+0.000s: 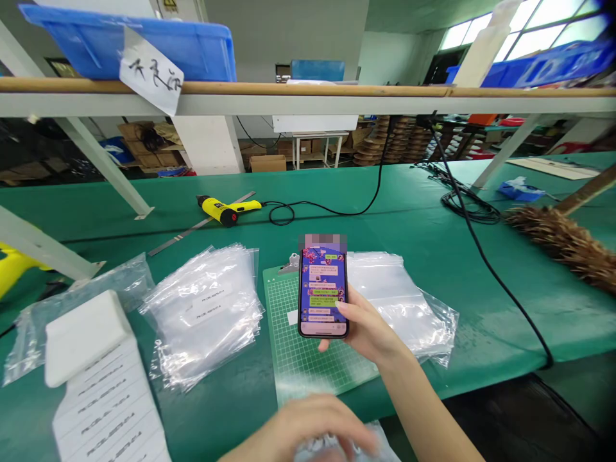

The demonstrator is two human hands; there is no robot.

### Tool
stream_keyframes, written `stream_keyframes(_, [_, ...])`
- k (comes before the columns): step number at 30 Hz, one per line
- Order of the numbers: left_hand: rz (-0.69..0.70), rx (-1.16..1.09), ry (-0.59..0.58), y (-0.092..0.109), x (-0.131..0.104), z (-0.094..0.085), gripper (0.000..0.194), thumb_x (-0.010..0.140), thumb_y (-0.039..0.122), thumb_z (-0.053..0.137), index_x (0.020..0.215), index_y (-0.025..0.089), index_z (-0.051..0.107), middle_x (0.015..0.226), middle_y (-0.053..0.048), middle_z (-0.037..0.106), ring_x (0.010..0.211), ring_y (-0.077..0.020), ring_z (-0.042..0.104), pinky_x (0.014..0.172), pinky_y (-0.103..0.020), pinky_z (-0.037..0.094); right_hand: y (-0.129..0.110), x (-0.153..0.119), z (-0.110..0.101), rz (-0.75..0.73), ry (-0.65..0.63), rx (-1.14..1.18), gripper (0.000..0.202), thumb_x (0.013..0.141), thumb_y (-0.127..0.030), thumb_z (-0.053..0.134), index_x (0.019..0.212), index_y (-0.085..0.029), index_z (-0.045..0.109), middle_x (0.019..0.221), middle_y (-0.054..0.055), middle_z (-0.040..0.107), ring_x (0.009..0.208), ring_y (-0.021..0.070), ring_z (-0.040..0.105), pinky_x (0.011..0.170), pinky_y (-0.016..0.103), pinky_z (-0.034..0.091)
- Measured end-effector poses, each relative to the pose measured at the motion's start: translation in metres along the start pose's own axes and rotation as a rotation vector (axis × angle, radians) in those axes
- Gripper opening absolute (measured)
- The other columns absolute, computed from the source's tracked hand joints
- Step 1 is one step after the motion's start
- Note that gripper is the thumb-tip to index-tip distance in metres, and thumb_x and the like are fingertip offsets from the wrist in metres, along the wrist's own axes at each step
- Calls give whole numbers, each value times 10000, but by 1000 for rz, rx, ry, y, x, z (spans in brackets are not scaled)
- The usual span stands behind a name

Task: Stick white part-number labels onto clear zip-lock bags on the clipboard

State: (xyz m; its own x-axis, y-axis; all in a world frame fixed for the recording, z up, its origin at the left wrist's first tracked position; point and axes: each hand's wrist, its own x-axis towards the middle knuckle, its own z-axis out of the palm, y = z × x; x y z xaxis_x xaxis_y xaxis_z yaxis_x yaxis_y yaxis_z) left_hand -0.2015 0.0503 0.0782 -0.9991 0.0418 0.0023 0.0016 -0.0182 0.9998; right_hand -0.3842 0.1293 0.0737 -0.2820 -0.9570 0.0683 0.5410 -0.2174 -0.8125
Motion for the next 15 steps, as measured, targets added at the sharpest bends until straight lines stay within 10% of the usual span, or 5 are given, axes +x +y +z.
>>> stream_keyframes(8, [-239, 334, 827, -99, -42, -45, 491, 769, 612, 472, 928, 182, 650, 706, -54, 635, 664, -185, 616, 618, -255, 522, -3, -10, -3, -2, 53, 21, 410, 847, -292, 552, 1235, -255, 427, 1170, 89, 552, 898, 225, 629, 537, 281, 588])
stream_keyframes(15, [-120, 777, 799, -155, -54, -45, 330, 809, 415, 450, 951, 203, 660, 837, -72, 682, 676, -194, 630, 605, -295, 525, -6, -19, -5, -10, 99, 22, 421, 838, -301, 560, 1229, -234, 421, 1160, 96, 557, 932, 249, 621, 531, 290, 589])
